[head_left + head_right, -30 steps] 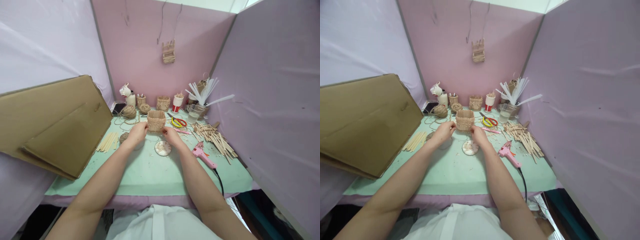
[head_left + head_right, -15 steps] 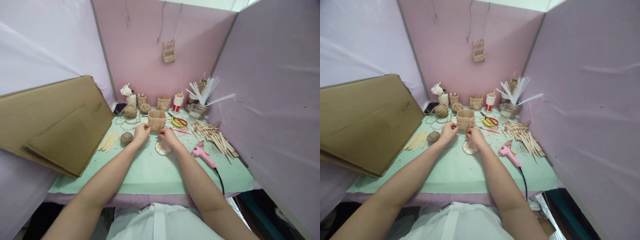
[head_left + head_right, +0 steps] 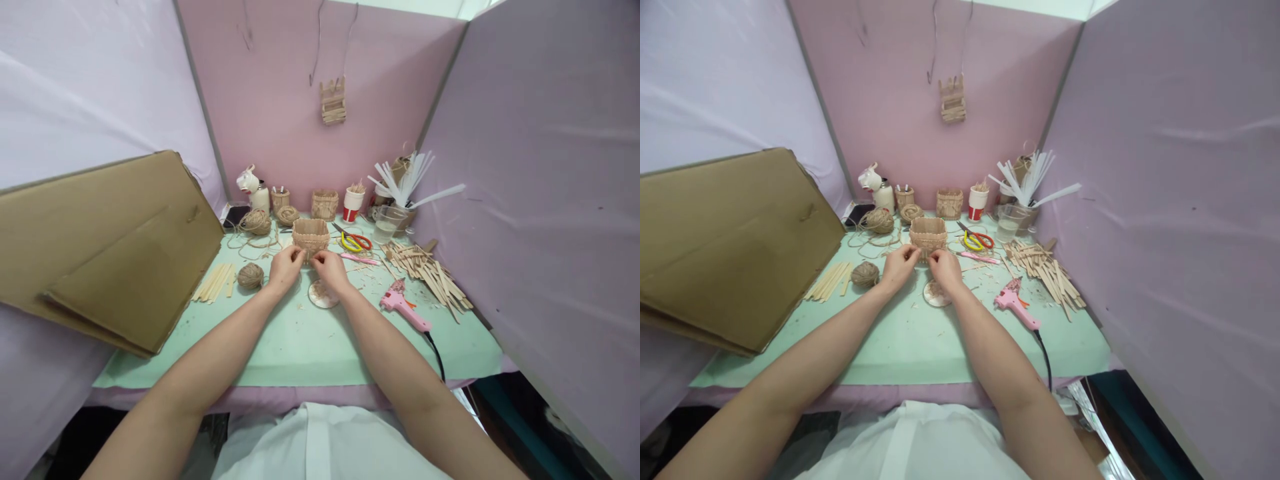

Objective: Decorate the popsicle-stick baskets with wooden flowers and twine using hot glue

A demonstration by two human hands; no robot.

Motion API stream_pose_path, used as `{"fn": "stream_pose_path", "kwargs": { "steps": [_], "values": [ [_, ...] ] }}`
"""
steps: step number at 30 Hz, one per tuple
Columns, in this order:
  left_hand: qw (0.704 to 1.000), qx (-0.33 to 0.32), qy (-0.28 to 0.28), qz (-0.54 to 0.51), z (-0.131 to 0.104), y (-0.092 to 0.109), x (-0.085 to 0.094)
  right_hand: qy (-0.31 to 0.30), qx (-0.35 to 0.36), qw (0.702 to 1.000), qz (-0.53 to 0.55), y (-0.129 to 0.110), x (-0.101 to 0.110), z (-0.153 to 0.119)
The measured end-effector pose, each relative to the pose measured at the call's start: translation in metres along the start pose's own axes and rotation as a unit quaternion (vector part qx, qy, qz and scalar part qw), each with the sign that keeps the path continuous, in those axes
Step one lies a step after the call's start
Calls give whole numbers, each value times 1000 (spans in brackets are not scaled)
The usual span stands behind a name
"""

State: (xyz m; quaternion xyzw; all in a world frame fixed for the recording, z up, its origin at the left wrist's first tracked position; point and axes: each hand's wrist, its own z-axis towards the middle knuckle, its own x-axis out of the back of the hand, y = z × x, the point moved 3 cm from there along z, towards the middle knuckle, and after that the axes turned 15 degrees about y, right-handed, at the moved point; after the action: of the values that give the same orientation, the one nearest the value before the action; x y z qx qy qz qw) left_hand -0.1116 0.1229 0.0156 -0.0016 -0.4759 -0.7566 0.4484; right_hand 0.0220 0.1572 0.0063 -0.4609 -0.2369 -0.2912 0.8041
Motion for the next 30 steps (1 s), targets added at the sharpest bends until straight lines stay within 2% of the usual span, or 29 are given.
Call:
{"fn": "stream_pose_path", "kwargs": {
  "steps": [6,10,16,22,30],
  "values": [
    [999,-28,-35,20,-1,-2,-2,-12,-20,1000,-8,3,-4,0],
    [998,-43,-34,36,-1,-3,-4,-21,-34,999,-32,2,-5,-1],
    [997,-6,-51,61,-4,-6,-4,-26,-49,997,-61,-4,-6,0],
    [993,-15,-85,80,-6,-5,-5,-25,-51,997,-60,-8,-5,-1],
    [992,3,-111,64,-6,-6,-7,-13,-67,997,-38,-9,-3,0]
  ]
}}
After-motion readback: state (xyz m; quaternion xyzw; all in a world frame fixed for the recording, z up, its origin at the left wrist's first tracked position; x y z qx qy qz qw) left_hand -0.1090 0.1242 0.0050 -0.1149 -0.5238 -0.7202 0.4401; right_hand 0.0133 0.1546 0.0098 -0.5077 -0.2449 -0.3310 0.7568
